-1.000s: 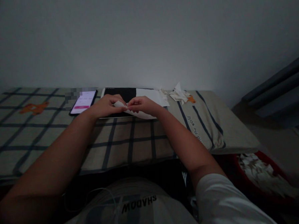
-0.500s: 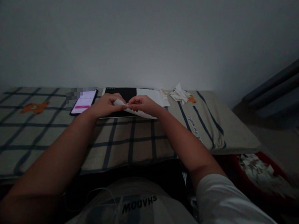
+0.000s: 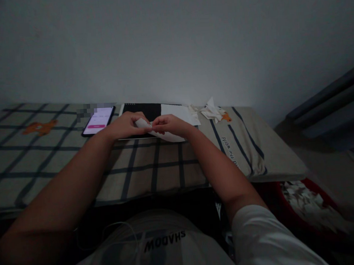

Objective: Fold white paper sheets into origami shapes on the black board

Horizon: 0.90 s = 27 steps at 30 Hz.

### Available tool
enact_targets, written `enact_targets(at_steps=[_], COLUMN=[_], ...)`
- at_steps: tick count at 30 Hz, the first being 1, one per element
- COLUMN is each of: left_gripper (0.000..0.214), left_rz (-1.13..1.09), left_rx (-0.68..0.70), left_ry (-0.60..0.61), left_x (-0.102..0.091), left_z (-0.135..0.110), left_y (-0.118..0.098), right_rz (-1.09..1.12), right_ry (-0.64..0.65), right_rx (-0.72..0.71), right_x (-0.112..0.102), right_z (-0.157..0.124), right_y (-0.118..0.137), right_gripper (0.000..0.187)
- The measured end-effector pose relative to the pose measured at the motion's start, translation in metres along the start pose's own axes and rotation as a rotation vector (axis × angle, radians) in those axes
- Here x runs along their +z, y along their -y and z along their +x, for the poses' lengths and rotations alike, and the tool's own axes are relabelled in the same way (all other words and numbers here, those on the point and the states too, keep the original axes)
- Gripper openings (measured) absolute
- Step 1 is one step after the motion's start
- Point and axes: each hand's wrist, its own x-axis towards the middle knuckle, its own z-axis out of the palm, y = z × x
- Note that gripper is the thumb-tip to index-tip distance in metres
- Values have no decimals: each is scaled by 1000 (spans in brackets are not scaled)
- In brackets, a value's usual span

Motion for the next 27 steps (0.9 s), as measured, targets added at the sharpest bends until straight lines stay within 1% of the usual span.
enact_targets(at_steps=[4, 7, 10, 14, 17, 23, 27], left_gripper=[32, 30, 29, 29, 26, 27, 29], left_rz=[1, 1, -8, -17, -18, -38, -43], left_rx=[-27, 3, 30, 17, 36, 60, 28], left_ry=[-5, -4, 23, 39, 42, 16, 7], left_x=[0, -1, 0, 1, 2, 1, 2], left_z=[0, 0, 0, -1, -1, 1, 1], left_y=[-2, -2, -1, 0, 0, 1, 2], right_rz=[-12, -13, -42, -93, -119, -79, -55], right_ry=[8, 28, 48, 36, 27, -27, 3], right_rx=[-23, -25, -20, -27, -39, -64, -27], right_x=[-1, -2, -2, -3, -1, 3, 3], right_z=[1, 0, 0, -1, 0, 2, 0], right_y=[-3, -3, -4, -5, -3, 0, 3], right_gripper=[20, 20, 21, 24, 26, 27, 22])
